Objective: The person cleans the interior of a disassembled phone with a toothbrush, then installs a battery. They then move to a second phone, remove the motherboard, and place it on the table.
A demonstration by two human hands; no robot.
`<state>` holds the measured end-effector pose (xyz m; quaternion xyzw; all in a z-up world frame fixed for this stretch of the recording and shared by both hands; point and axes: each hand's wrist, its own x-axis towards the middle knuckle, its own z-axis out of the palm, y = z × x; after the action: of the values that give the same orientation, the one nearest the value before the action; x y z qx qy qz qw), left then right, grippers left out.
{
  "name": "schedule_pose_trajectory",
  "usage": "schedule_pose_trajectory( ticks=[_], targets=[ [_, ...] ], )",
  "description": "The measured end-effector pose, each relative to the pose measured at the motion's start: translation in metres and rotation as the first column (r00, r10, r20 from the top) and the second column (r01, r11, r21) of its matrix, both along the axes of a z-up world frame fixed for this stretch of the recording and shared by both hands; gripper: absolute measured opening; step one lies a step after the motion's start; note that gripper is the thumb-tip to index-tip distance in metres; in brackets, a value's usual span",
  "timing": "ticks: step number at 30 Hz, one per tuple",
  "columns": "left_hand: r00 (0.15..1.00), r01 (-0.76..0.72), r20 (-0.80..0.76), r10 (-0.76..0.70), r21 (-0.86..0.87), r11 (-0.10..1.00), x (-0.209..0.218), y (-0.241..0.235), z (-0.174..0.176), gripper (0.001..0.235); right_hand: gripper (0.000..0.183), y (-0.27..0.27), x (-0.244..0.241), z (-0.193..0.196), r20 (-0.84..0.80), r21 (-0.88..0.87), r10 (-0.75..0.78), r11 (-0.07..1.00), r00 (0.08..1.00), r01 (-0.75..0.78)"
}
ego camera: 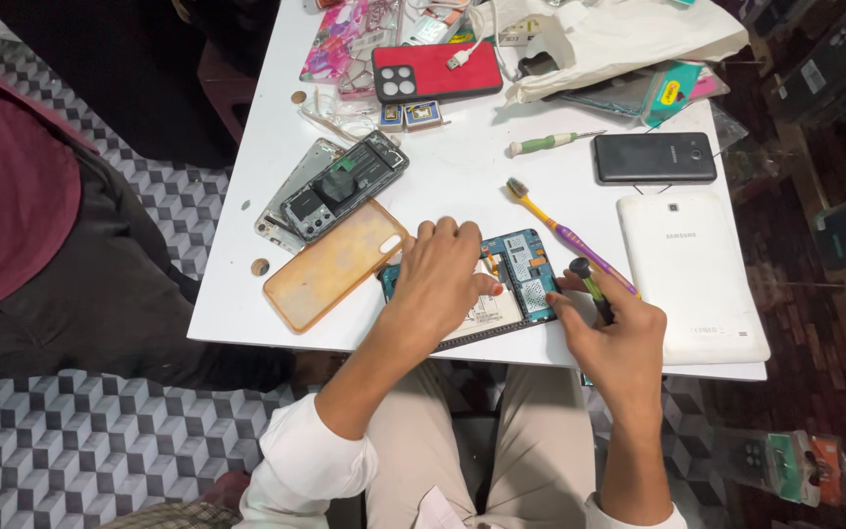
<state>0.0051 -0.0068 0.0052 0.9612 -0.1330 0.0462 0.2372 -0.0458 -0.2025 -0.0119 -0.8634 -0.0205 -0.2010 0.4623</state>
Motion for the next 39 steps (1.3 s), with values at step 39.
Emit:
schedule_pose_trajectory(
  ticks=[39],
  targets=[
    [0.894, 0.338, -0.276, -0.353, -0.1, 0.936, 0.044, 0.06, 0.015, 0.044, 0.039, -0.003, 0.001, -0.003, -0.069, -0.014, -0.002, 1.0, 0.998, 0.001]
  ],
)
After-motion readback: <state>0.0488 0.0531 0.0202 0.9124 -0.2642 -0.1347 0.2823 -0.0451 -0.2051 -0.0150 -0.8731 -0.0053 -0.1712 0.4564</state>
